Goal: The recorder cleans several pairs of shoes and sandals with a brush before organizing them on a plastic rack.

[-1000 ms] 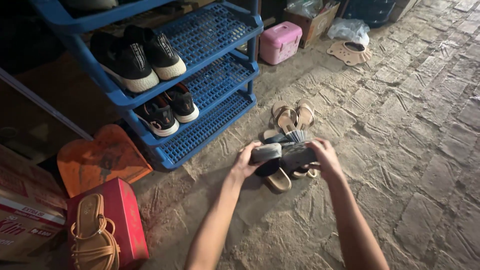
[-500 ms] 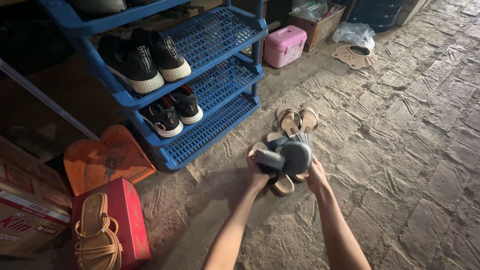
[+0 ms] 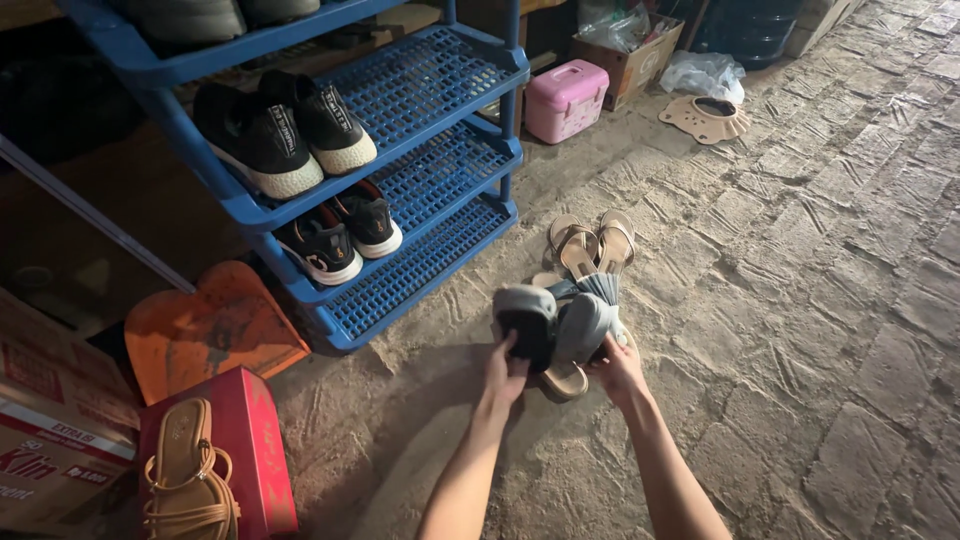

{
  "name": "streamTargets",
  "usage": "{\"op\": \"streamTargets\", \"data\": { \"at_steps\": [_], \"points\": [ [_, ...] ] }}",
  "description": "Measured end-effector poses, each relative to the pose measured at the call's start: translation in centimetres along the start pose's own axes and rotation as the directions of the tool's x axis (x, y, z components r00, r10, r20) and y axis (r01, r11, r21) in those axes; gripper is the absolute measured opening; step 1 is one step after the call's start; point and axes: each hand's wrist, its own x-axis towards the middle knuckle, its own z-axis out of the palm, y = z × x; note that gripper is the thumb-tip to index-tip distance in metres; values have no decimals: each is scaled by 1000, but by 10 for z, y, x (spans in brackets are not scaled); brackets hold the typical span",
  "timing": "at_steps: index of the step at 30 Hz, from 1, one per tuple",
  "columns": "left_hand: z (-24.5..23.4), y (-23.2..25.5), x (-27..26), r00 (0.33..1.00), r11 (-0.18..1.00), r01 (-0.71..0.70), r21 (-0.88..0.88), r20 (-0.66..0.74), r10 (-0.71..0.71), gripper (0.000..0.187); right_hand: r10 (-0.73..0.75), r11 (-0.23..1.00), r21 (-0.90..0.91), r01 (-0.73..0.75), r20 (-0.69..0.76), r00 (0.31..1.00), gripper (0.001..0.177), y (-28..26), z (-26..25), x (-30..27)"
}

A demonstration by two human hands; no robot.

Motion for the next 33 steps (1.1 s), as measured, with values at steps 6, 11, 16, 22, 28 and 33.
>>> {"op": "streamTargets", "data": {
  "at_steps": [6, 11, 16, 22, 28, 33],
  "points": [
    [22, 77, 7, 963, 955, -201, -216, 133, 233, 36, -339, 941, -173, 292, -517, 786, 58, -85, -18, -5],
    [32, 37, 26, 916, 886, -376, 271, 253, 312, 44, -573, 777, -357, 518, -59, 818, 29, -48, -2, -2],
    [69, 33, 8, 879, 559, -330, 760, 30, 477, 53, -380, 895, -332, 298, -218, 899, 29, -24, -30, 31],
    [60, 16, 10, 895, 725, -338, 600, -32, 444, 47, -589, 622, -564, 543, 119, 799, 15, -3, -22, 45],
    [65, 2, 32, 959, 959, -268, 92, -73, 275, 41, -125, 979, 129, 156, -221, 967, 27, -23, 11, 23],
    [46, -21, 76, 940, 954, -289, -82, -215, 266, 63, -231, 875, 439, 206, 4, 973, 18, -9, 15, 50]
  ]
}}
